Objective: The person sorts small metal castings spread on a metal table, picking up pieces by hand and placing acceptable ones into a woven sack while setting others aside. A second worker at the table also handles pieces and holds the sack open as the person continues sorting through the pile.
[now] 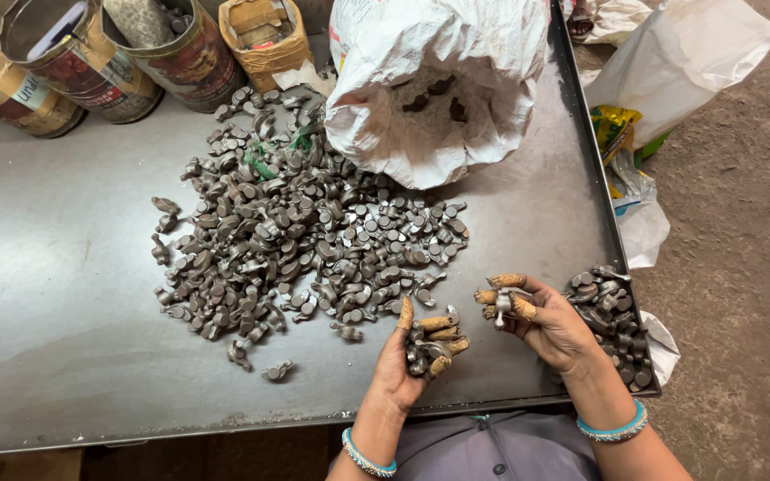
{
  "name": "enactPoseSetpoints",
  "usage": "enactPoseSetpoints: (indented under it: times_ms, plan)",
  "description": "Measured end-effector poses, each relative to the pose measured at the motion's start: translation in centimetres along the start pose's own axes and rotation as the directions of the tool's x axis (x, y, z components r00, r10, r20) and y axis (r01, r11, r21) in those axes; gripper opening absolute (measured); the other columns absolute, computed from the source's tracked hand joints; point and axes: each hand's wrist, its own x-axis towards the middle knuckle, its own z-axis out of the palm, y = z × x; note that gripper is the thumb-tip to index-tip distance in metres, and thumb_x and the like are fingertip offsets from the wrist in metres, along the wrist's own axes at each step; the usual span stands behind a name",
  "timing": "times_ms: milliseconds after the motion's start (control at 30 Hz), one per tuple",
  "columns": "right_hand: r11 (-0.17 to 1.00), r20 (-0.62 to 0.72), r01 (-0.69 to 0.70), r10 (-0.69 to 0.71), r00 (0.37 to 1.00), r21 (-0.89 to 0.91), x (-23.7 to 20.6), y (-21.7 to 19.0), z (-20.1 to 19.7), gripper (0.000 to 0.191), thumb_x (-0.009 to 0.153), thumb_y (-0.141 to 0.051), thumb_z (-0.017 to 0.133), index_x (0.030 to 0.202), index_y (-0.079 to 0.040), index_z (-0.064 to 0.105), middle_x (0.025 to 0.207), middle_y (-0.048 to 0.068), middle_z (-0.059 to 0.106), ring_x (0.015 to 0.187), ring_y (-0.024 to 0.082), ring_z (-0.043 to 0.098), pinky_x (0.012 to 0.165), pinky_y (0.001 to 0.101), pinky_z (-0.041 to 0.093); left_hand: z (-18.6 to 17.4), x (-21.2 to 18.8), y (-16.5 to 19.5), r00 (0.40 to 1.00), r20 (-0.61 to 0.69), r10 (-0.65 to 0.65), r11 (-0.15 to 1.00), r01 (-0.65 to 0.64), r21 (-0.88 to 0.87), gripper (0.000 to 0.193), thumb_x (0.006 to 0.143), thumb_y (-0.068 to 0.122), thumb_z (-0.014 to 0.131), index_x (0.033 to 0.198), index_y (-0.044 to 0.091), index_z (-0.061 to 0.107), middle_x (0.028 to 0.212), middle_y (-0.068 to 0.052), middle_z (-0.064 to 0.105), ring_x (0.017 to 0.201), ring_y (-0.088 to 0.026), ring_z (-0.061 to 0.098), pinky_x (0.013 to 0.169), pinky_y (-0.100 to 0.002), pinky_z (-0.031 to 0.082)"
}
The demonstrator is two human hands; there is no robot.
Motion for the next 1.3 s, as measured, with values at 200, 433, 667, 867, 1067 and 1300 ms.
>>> enactPoseSetpoints:
  times_ms: [200,433,667,867,1067,1300]
  plan:
    - [0.996,0.049,-0.001,0.006,0.999,-0.092,-0.6,-0.4,2.5,0.044,0.089,-0.008,0.072,0.129,0.005,0.060,0.118,0.020,0.073,0.101,0.025,0.072,0.087,0.0375,0.058,1.2,-0.7,-0.2,0.999,-0.004,-0.035,0.998,0.035,0.050,0.077,0.089,0.068,0.055,0.123,0.000,0.070,0.115,-0.017,0.078,0.096,-0.033,0.075,0.063,-0.033,0.060]
    - [0.342,0.122,0.218,-0.282,0.952,-0.914,2.6,0.2,9.2,0.035,0.085,0.000,0.071,0.118,-0.010,0.074,0.107,0.011,0.073,0.097,0.021,0.066,0.083,0.0332,0.058,-1.0,-0.7,-1.5,0.993,0.089,-0.075,0.993,0.083,-0.086,0.070,0.094,0.066,0.060,0.118,0.001,0.068,0.106,-0.017,0.076,0.094,-0.035,0.075,0.055,-0.029,0.054]
    - [-0.278,0.504,0.426,-0.350,0.790,-0.861,6.6,2.5,10.8,0.047,0.075,0.010,0.068,0.116,-0.013,0.071,0.103,0.009,0.074,0.096,0.032,0.061,0.087,0.0439,0.051,-1.8,-2.3,0.9,0.999,0.007,0.041,0.997,-0.040,-0.063,0.066,0.095,0.056,0.060,0.131,0.000,0.065,0.099,-0.019,0.076,0.086,-0.032,0.077,0.053,-0.026,0.053]
    - [0.619,0.186,0.298,-0.240,0.953,-0.727,5.9,1.8,6.2,0.034,0.084,0.010,0.068,0.114,-0.005,0.065,0.116,0.010,0.074,0.105,0.020,0.070,0.093,0.0337,0.057,-1.8,-3.2,1.6,0.970,0.104,0.219,0.973,-0.225,0.046,0.053,0.100,0.037,0.064,0.144,0.007,0.061,0.095,-0.018,0.076,0.069,-0.022,0.072,0.051,-0.028,0.056]
    - [0.926,0.059,0.208,-0.200,0.978,-0.315,2.5,0.4,2.5,0.031,0.085,0.008,0.070,0.115,0.003,0.062,0.119,0.018,0.072,0.107,0.025,0.070,0.091,0.0395,0.058,-3.6,-1.1,0.1,0.976,-0.049,0.212,0.977,-0.209,0.050,0.048,0.096,0.027,0.063,0.136,0.001,0.057,0.095,-0.018,0.074,0.076,-0.025,0.075,0.054,-0.036,0.060]
    - [0.972,-0.054,0.123,-0.136,0.989,-0.202,0.3,0.0,2.1,0.030,0.093,-0.010,0.068,0.118,0.006,0.066,0.105,0.020,0.075,0.092,0.029,0.076,0.073,0.0409,0.063,-2.1,-0.7,0.4,0.984,0.058,0.168,0.980,-0.173,0.097,0.050,0.098,0.027,0.067,0.142,0.005,0.060,0.094,-0.016,0.076,0.070,-0.023,0.073,0.052,-0.031,0.058]
